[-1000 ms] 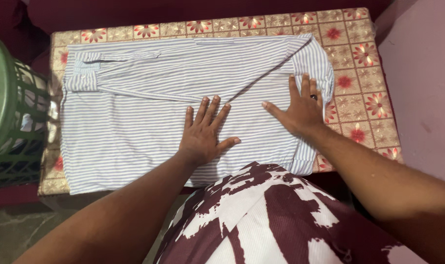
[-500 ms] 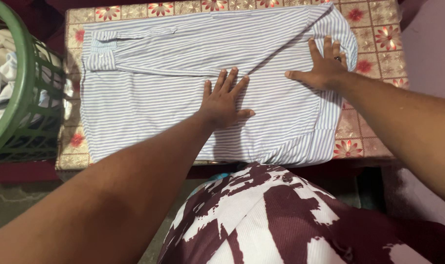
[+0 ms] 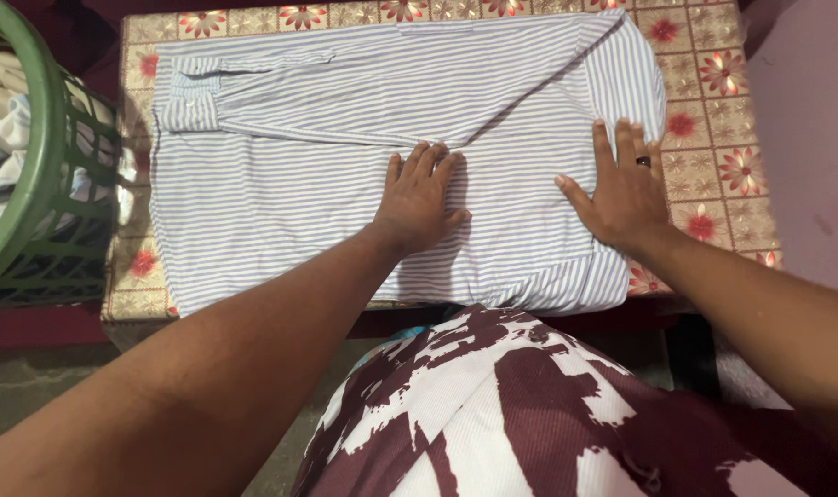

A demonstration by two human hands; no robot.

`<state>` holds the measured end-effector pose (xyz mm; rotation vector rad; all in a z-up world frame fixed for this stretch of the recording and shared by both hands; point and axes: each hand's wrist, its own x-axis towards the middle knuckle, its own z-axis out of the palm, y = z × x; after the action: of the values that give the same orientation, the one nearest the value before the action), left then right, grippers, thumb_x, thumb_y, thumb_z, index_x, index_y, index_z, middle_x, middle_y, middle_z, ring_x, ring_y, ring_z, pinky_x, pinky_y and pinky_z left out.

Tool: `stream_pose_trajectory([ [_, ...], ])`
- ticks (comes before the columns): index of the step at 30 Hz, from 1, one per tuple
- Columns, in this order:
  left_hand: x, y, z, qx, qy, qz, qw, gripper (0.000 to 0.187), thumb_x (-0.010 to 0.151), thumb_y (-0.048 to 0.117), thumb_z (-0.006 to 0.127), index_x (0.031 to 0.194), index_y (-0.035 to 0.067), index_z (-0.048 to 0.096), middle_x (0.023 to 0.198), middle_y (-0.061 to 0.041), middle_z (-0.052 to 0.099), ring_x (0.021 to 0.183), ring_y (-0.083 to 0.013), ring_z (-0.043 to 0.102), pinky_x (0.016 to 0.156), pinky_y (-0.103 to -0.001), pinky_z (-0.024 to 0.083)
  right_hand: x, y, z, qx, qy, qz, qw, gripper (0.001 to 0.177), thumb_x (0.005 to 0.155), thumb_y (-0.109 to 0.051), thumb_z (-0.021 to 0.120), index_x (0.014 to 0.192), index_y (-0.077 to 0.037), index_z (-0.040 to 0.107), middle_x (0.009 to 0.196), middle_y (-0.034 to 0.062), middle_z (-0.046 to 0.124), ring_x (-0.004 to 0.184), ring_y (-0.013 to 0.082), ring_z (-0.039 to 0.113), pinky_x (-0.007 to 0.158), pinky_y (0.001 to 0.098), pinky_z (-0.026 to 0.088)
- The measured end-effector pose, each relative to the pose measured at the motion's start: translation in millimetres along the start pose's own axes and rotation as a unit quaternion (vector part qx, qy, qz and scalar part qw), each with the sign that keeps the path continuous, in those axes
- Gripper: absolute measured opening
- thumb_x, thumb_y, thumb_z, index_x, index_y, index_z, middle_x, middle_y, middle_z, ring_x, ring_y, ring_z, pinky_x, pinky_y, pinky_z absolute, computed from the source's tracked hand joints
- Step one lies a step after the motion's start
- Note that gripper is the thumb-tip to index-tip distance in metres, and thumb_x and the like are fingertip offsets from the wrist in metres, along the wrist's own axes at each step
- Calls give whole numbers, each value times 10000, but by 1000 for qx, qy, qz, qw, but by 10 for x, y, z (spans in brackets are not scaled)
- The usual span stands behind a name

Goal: The person folds a striped long-sleeve shirt on a table. They smooth the fabric, fold the sleeves inward, fold the sides, and then fold the shirt in half to complete the task.

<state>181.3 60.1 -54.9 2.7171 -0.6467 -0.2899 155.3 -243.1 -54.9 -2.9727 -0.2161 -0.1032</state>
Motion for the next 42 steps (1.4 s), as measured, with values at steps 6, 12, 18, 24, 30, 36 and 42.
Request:
stream_pose_trajectory([
  [6, 95, 43, -71, -3, 31, 7, 999, 913, 841, 411, 795, 1568, 174, 294, 1609, -154, 304, 1541, -323, 183, 1261, -568, 118, 359, 22, -143, 5, -17, 123, 992, 848, 957, -519, 658, 1517, 53, 380, 1426, 315, 440, 1305, 455, 462, 1083, 642, 351],
  [12, 271, 44, -98, 6, 7, 29, 1000, 827, 866, 413, 772, 1536, 203, 335, 1608, -157, 274, 1520, -340, 162, 1226, -587, 90, 1153, 451, 171, 232, 34, 232, 944, 741, 926, -429, 738, 1422, 17, 415, 1029, 170, 685, 971, 312, 682, 893, 481, 555],
  [18, 329, 12, -79, -16, 41, 41, 998, 710, 855, 354, 782, 1452, 159, 451, 1504, -146, 428, 1464, -336, 314, 1213, -574, 198, 1932, 966, 179, 572, 40, 384, 724, 366, 1031, -347, 652, 1200, -35, 564, 1019, 135, 690, 902, 273, 742, 757, 392, 673],
  [24, 498, 10, -146, -47, 97, 25, 994, 589, 835, 267, 767, 1345, 89, 533, 1235, -111, 593, 1211, -313, 531, 1010, -502, 430, 2159, 1004, 62, 536, 5, 464, 705, 324, 1024, -361, 581, 1156, -73, 648, 1001, 121, 736, 864, 237, 785, 787, 376, 648],
  [30, 724, 45, -136, 16, 132, 8, 991, 263, 852, 172, 706, 1096, 106, 636, 1106, -70, 642, 1089, -282, 583, 868, -487, 504, 2317, 1074, 27, 430, -40, 480, 763, 313, 1059, -427, 612, 1089, -124, 680, 784, 32, 738, 516, 15, 555, 412, 198, 389],
  [36, 768, 48, -82, 43, 169, 37, 984, 257, 841, 101, 669, 1098, 105, 656, 995, -61, 660, 970, -271, 607, 774, -479, 501, 2543, 1315, 131, 484, -93, 507, 707, 356, 1066, -398, 628, 816, -151, 574, 659, -46, 578, 467, -15, 457, 373, 170, 252],
  [42, 840, -36, -40, 85, 152, 68, 982, 207, 863, 45, 651, 1054, 116, 691, 972, -37, 670, 957, -249, 611, 769, -433, 503, 2702, 1634, 330, 489, -124, 525, 685, 290, 1042, -324, 667, 813, -184, 556, 638, -89, 550, 490, -34, 447, 415, 151, 234],
])
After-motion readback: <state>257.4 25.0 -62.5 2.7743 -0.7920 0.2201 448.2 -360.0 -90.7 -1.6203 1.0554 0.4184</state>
